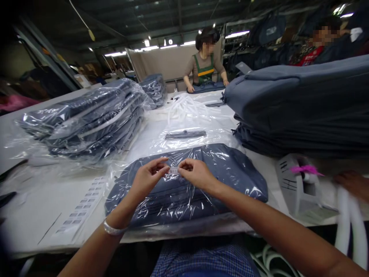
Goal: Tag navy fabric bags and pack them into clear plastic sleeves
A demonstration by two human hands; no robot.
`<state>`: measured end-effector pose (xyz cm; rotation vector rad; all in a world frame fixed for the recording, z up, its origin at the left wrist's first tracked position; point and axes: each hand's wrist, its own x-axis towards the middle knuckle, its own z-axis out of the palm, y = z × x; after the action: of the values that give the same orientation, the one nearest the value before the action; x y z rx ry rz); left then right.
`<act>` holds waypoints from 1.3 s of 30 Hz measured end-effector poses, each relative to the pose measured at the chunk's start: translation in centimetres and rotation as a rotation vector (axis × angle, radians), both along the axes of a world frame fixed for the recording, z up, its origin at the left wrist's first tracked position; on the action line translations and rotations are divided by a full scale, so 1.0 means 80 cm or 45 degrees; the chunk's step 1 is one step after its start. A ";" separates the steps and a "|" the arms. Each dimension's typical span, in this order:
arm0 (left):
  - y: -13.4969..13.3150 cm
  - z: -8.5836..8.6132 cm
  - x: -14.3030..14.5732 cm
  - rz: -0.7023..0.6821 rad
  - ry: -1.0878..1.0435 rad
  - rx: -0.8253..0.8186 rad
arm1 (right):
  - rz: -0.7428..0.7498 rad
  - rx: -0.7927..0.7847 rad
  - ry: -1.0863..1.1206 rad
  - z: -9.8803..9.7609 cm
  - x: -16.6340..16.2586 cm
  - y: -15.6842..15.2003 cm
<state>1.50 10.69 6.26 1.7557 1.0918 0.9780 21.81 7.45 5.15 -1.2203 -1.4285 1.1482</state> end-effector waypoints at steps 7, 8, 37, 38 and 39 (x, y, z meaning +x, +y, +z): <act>0.057 0.014 0.013 -0.051 0.000 0.013 | -0.040 0.015 -0.077 0.032 0.012 0.055; 0.061 0.016 0.013 -0.062 -0.027 -0.022 | -0.045 0.005 -0.077 0.035 0.012 0.060; 0.010 -0.034 0.022 -0.086 0.672 -0.054 | 0.151 -0.059 -0.919 -0.009 0.018 0.032; 0.009 -0.034 0.022 -0.084 0.686 -0.050 | 0.145 -0.046 -0.955 -0.008 0.017 0.031; 0.009 -0.034 0.023 -0.080 0.700 -0.047 | 0.142 -0.032 -0.989 -0.007 0.016 0.030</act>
<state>3.35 11.42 3.55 2.0743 1.3646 0.4341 23.09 9.81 4.63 -1.7258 -2.0678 0.7796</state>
